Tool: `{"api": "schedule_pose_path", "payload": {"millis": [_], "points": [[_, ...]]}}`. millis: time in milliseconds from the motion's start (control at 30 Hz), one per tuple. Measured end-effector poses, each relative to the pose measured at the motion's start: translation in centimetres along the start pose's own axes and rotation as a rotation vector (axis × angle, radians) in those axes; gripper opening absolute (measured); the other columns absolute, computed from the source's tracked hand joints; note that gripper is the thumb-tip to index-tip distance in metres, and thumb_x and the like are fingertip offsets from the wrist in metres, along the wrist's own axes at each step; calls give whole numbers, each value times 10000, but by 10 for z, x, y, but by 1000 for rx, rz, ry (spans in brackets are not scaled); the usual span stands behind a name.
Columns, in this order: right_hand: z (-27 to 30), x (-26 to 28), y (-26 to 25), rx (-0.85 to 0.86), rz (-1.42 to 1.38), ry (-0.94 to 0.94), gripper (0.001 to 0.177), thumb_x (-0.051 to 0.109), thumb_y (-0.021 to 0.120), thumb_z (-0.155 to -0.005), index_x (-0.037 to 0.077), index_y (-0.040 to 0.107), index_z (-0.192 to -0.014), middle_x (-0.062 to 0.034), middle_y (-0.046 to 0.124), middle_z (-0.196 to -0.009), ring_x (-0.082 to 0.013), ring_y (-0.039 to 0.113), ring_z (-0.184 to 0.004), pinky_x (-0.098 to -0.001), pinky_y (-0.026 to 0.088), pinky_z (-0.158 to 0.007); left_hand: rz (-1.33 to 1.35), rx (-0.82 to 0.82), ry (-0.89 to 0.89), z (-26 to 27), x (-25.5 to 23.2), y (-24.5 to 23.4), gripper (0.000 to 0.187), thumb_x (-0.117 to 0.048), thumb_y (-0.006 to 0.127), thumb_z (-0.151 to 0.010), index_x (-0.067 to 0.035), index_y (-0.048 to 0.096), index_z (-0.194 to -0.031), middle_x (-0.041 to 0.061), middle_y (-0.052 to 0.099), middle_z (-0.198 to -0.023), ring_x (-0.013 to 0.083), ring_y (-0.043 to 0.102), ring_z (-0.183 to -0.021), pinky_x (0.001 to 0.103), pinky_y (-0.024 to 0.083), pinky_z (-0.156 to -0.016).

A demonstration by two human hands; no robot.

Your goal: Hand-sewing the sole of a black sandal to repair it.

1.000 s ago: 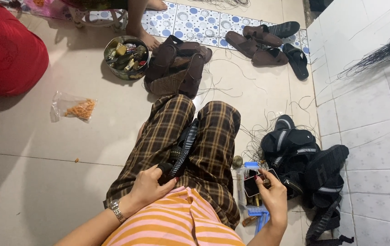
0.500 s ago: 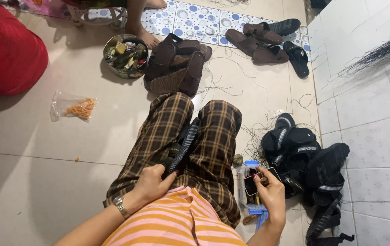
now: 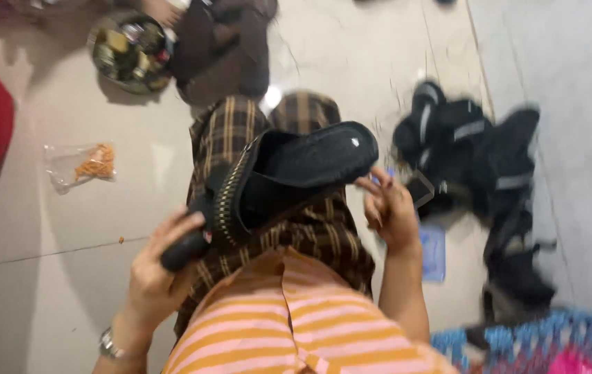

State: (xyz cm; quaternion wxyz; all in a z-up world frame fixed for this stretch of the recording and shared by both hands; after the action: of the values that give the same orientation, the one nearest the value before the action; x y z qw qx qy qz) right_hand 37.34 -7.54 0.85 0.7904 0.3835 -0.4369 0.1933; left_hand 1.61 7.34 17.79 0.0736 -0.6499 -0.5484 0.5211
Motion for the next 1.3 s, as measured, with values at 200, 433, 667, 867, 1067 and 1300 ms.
{"api": "schedule_pose_path", "payload": {"millis": [200, 433, 667, 867, 1067, 1300], "points": [[14, 5, 48, -28, -85, 96, 494, 248, 633, -947, 135, 589, -1425, -113, 436, -423, -178, 460, -304, -225, 369, -264, 19, -18, -107, 38, 93, 92, 308, 127, 614, -887, 30, 669, -1175, 255, 576, -1424, 469, 568, -1245, 497, 548, -956], [-7, -34, 0, -89, -149, 87, 489, 346, 643, -947, 79, 642, -1356, -163, 506, -438, -160, 442, -270, -219, 385, -273, -48, 0, -151, 43, 95, 104, 334, 104, 647, -878, -30, 684, -1182, 206, 577, -1455, 406, 585, -1282, 442, 544, -996], [-6, -21, 18, -17, -173, 63, 504, 341, 614, -971, 12, 623, -1353, -161, 547, -468, -140, 433, -262, -190, 366, -277, -41, -30, -202, 50, 98, 103, 316, 115, 636, -886, -22, 701, -1163, 206, 581, -1450, 393, 590, -1278, 419, 551, -995], [-7, -32, 5, -23, -183, 102, 485, 325, 635, -960, 16, 631, -1334, -121, 573, -523, -130, 466, -286, -176, 370, -283, -53, -33, -189, 41, 91, 98, 328, 126, 635, -868, -17, 703, -1155, 219, 590, -1434, 405, 614, -1233, 421, 566, -962], [-2, -30, 6, -40, -12, 61, 425, 133, 741, -859, 34, 666, -1266, -130, 568, -540, -158, 473, -272, -214, 360, -233, -62, -73, -158, 20, 80, 79, 373, 111, 634, -854, -3, 709, -1201, 257, 578, -1438, 408, 650, -1163, 415, 577, -907], [-8, -7, -68, -547, -246, 152, 173, 140, 666, -781, 160, 522, -875, -44, 570, -586, -99, 420, -286, -282, 206, -196, -88, -59, -100, -29, 65, 61, 550, 114, 685, -1005, 88, 399, -1473, 205, 177, -1663, 490, 497, -1398, 544, 553, -1119]]}}
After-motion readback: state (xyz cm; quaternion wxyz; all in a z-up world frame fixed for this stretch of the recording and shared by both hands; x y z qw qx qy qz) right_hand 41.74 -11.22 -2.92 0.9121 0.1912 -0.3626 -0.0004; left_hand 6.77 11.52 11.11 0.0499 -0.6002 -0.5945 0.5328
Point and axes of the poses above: each hand's wrist, its own z-axis away from the middle knuckle, its own y-axis out of the palm, x = y × z, the point moved 8 cm from there along -z, towards the middle knuckle
